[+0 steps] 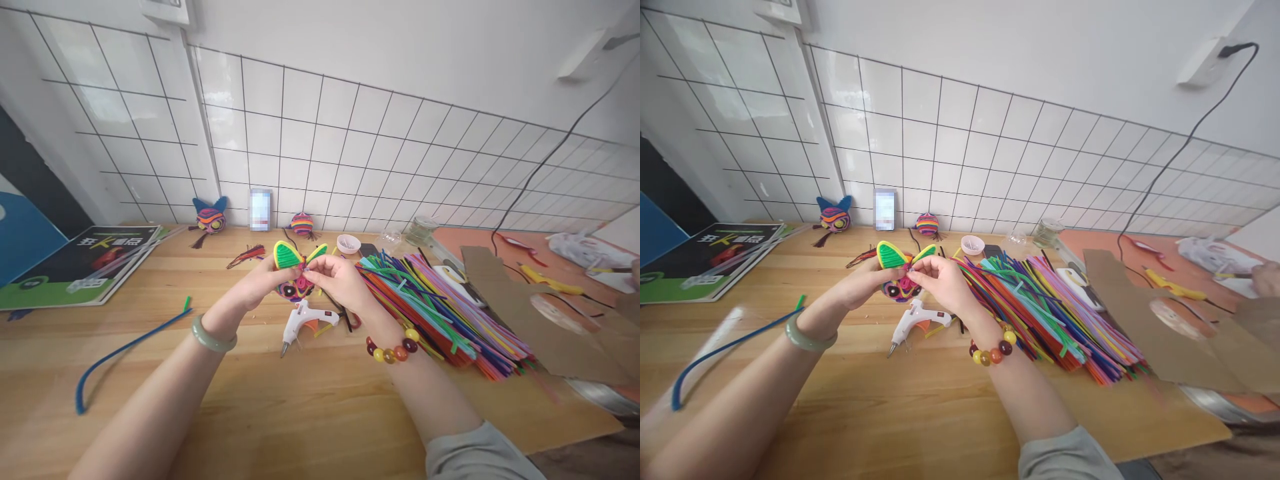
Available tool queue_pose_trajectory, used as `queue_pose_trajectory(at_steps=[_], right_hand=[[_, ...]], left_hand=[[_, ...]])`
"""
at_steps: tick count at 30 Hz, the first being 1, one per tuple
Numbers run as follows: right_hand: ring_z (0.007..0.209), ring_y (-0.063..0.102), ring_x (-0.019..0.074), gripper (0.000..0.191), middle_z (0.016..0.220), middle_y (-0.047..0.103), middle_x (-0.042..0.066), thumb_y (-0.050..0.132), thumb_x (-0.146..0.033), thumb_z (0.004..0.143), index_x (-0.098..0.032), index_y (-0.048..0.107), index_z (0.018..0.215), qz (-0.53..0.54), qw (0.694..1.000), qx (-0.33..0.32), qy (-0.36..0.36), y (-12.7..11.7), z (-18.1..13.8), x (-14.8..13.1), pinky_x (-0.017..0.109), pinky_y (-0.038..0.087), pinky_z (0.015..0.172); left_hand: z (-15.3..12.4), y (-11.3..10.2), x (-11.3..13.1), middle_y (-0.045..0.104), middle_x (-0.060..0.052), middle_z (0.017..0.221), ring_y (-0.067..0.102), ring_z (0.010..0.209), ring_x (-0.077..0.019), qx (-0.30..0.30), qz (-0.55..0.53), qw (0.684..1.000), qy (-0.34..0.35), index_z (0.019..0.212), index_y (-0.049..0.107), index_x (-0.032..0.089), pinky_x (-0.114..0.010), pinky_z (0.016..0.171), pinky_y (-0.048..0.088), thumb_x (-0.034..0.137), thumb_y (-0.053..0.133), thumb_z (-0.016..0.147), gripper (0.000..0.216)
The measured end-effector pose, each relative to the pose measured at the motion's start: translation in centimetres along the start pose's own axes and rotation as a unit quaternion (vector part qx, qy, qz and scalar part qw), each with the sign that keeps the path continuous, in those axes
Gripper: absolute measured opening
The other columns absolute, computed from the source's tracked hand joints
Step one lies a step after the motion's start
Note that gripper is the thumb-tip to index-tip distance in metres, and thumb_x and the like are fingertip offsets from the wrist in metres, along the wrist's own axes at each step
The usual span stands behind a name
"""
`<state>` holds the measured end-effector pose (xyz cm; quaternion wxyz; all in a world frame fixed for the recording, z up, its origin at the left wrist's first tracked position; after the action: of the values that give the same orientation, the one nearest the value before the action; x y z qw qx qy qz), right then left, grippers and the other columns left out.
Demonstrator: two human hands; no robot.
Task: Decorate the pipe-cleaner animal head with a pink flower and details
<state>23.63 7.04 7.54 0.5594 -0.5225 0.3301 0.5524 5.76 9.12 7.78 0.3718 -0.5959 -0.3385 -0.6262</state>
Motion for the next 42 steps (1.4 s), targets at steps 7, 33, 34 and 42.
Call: queue_pose_trajectory(at_steps=[7, 33, 34, 42], right_hand=[[0.068, 0.061, 0.0120, 0.019, 0.075, 0.068, 0.000, 0.073, -0.034, 0.077, -0.018, 0.065, 0.083, -0.006, 1.000, 0.010, -0.012, 0.1, -0.2, -0.4, 0.025, 0.048, 0.064], [0.064, 0.058, 0.0104, 0.033, 0.080, 0.067, 0.001, 0.076, -0.045, 0.071, -0.019, 0.068, 0.089, 0.051, 0.999, -0.010, 0.009, -0.8, -0.4, -1.6, 0.027, 0.050, 0.065], [0.063, 0.058, 0.0104, 0.033, 0.077, 0.066, 0.001, 0.076, -0.045, 0.071, -0.019, 0.068, 0.089, 0.050, 0.999, -0.008, 0.012, -0.9, -0.4, -1.7, 0.027, 0.050, 0.064], [0.059, 0.055, 0.0092, 0.032, 0.068, 0.060, -0.002, 0.073, -0.045, 0.075, -0.016, 0.068, 0.087, 0.044, 0.998, -0.032, 0.031, -1.8, -0.4, -1.5, 0.026, 0.046, 0.061]], left_hand=[[0.0, -0.1, 0.0, 0.065, -0.004, 0.088, 0.058, 0.079, -0.0181, -0.004, -0.009, 1.000, 0.012, 0.092, 0.062, 0.015, -0.028, 0.066, 0.044, 0.040, 0.068, 0.078, 0.029], [0.5, -1.0, -1.1, 0.069, -0.005, 0.083, 0.062, 0.073, -0.0182, 0.027, -0.173, 0.983, -0.047, 0.085, 0.067, 0.017, -0.029, 0.066, 0.048, 0.031, 0.074, 0.066, 0.024], [0.4, -1.1, -1.1, 0.070, -0.005, 0.084, 0.062, 0.073, -0.0185, 0.035, -0.184, 0.981, -0.054, 0.087, 0.068, 0.018, -0.030, 0.066, 0.049, 0.030, 0.074, 0.065, 0.026], [0.5, -1.8, -1.2, 0.074, -0.009, 0.091, 0.067, 0.080, -0.0234, 0.017, -0.277, 0.955, -0.108, 0.091, 0.073, 0.017, -0.034, 0.073, 0.053, 0.036, 0.070, 0.066, 0.031]])
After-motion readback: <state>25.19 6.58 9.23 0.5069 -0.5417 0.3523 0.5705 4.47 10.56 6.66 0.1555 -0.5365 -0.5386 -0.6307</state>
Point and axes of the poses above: each hand's wrist, its own z-axis towards the middle knuckle, its own y-axis out of the palm, x = y × z, the point moved 1 cm from there along z, towards the middle knuckle
